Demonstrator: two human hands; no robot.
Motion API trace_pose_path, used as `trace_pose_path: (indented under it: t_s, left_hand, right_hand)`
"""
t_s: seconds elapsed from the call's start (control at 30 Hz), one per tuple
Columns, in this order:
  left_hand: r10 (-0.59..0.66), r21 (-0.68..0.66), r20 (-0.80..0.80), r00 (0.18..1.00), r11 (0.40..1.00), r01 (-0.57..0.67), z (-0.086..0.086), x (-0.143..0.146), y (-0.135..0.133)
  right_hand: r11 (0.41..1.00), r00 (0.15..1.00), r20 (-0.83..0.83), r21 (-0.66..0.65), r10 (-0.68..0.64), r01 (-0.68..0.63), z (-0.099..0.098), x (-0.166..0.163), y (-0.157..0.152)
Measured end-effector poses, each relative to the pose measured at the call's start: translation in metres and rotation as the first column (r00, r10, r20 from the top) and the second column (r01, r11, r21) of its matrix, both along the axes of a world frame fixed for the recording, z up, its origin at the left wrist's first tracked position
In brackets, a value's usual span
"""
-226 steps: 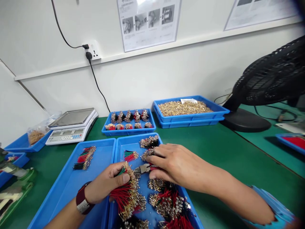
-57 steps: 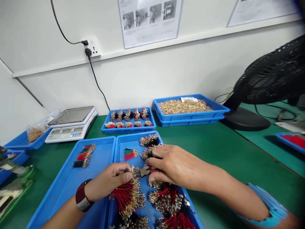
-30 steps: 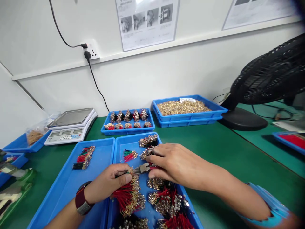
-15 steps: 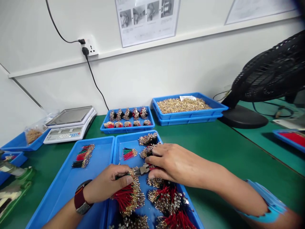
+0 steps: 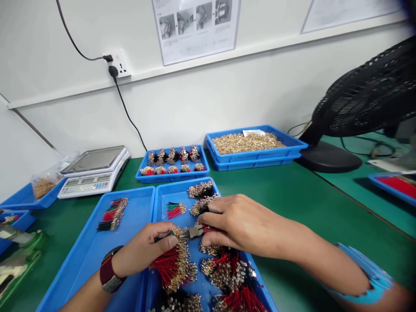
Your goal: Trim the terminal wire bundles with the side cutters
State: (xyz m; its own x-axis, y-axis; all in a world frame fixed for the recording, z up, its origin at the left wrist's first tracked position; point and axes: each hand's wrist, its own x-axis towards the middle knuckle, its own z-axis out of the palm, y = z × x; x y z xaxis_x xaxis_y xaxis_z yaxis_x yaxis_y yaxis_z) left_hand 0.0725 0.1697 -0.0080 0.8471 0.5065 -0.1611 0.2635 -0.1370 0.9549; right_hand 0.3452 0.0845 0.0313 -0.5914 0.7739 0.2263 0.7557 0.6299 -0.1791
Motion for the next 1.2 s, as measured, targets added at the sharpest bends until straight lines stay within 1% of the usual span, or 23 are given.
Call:
trace_pose_path:
  t_s: [0.17, 0.4, 0.5, 0.67, 0.77, 0.97, 1.2]
  left_hand:
    - [-0.016, 0.005, 0.034, 0.999, 1.0, 0.016, 0.0003, -0.0019, 0.0002]
    - [-0.051, 0.027, 0.004, 0.999, 0.998, 0.051, 0.0026, -0.0008, -0.0002]
    - [-0.064, 0.033, -0.017, 0.998, 0.997, 0.065, 0.0031, -0.0009, -0.0002]
    - [-0.08, 0.011, -0.005, 0.997, 0.997, 0.081, -0.0003, -0.0022, 0.0005]
    - [-0.076, -0.005, -0.006, 0.997, 0.997, 0.076, -0.0014, -0.0024, 0.0009]
    - [-0.069, 0.012, -0.02, 0.997, 0.998, 0.069, 0.0004, -0.0022, 0.0015]
    - [-0.06, -0.019, -0.019, 0.998, 0.998, 0.059, -0.0022, -0.0048, 0.0006]
  right_hand:
    - [0.997, 0.999, 0.03, 0.058, -0.045, 0.043, -0.0007, 0.0019, 0.0009]
    - [0.997, 0.998, 0.042, 0.069, -0.039, 0.036, -0.0044, 0.0013, 0.0028]
    - [0.998, 0.999, 0.034, 0.058, -0.025, 0.023, -0.0049, 0.0015, 0.0034]
    - [0.999, 0.999, 0.032, 0.037, -0.005, 0.004, -0.0041, 0.0015, 0.0041]
    - [1.0, 1.0, 0.024, 0.027, -0.001, 0.001, -0.0033, 0.0018, 0.0043]
    - [1.0, 1.0, 0.013, 0.023, 0.006, -0.006, -0.0028, 0.0023, 0.0039]
    - [1.0, 1.0, 0.025, 0.019, 0.004, -0.004, -0.0024, 0.0008, 0.0041]
